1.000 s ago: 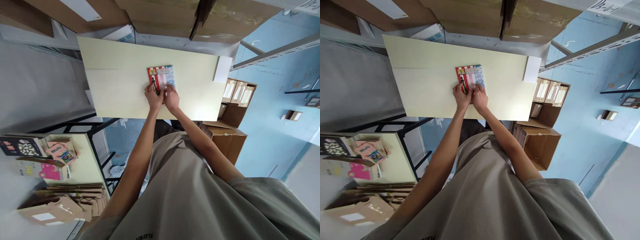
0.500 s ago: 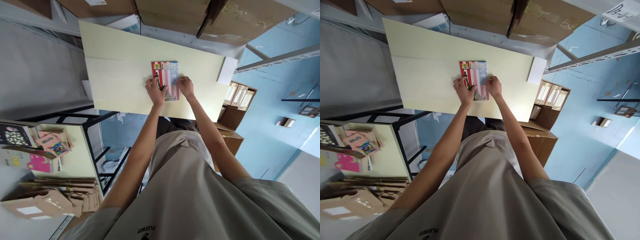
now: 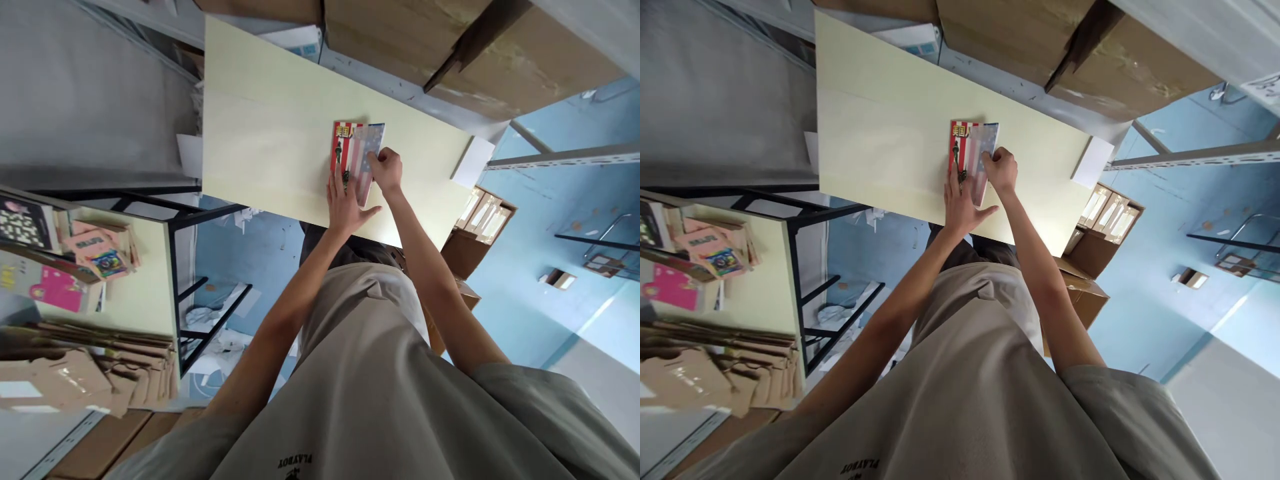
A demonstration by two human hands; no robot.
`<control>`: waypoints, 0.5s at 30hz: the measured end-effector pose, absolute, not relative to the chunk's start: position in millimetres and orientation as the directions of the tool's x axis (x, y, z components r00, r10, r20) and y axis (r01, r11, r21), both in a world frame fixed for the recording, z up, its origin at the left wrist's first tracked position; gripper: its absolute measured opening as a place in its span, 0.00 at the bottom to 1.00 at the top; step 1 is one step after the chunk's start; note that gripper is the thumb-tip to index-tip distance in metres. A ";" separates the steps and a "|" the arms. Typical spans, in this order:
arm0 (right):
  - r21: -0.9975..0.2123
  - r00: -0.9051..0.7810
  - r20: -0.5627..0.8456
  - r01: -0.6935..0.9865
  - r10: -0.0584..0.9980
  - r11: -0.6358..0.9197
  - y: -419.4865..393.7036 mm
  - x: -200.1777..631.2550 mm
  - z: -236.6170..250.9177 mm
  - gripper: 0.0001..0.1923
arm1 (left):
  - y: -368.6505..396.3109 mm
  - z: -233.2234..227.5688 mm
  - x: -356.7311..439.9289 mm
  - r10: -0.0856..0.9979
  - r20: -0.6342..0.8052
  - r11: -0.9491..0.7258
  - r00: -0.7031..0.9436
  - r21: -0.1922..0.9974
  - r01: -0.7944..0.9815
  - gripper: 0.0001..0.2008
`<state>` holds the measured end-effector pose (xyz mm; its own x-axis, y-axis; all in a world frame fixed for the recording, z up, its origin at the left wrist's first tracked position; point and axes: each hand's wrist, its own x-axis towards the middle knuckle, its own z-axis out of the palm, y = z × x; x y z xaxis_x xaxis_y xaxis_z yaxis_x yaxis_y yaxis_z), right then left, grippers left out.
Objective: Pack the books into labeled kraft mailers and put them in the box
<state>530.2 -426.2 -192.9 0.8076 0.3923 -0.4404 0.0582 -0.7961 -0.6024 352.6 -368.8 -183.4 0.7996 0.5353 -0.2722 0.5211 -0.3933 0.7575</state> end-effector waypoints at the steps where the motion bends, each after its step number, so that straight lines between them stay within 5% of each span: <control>1: -0.599 0.804 -0.432 0.083 0.408 -0.796 -425.6 530.2 -187.7 0.21 | -373.6 -186.6 350.4 0.529 -0.266 -0.402 0.806 0.758 0.514 0.45; 7: -0.453 0.677 -0.279 0.533 0.681 -0.715 -433.0 552.4 -128.1 0.26 | -370.9 -218.0 342.4 0.461 -0.195 -0.413 0.866 0.816 0.404 0.36; 11: -0.394 0.335 -0.259 0.820 0.906 -0.416 -420.0 583.3 -97.5 0.23 | -361.8 -218.5 337.3 0.474 -0.113 -0.339 0.873 0.892 0.299 0.38; 15: -0.482 0.046 -0.362 0.846 0.931 -0.230 -384.7 615.8 -103.0 0.14 | -355.5 -194.6 332.2 0.569 -0.176 -0.128 0.803 0.946 0.298 0.39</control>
<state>615.8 -384.7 -103.0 0.0464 0.9310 -0.3621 0.8457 -0.2296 -0.4818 332.2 -355.5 -194.6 0.8029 0.5694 -0.1764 0.2984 -0.1277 0.9459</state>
